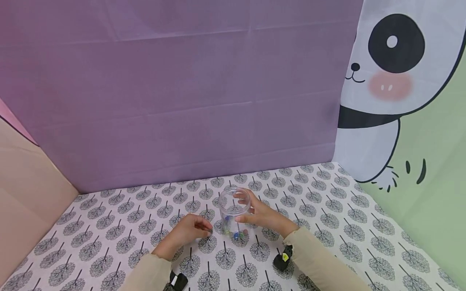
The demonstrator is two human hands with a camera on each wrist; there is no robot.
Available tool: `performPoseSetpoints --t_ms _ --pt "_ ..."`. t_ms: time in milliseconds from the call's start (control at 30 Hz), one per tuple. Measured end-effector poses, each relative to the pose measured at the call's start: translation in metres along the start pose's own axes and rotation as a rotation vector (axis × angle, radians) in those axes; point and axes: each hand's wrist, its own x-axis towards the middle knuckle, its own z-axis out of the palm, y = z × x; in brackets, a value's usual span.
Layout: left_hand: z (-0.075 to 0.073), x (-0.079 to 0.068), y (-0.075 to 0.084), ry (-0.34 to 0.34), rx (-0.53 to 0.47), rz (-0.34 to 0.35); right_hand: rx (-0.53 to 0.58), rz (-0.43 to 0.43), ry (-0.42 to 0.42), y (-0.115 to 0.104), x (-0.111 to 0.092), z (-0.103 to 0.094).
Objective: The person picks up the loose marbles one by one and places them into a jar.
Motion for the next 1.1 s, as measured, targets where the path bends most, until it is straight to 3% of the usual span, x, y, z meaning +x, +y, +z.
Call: performPoseSetpoints --t_ms 833,1100 --pt "0.001 0.000 0.005 0.046 0.020 -0.059 -0.003 0.023 -0.005 -0.002 -0.001 0.000" --pt "-0.004 0.000 0.011 0.068 0.034 -0.024 -0.001 0.021 -0.007 -0.009 -0.003 0.000"
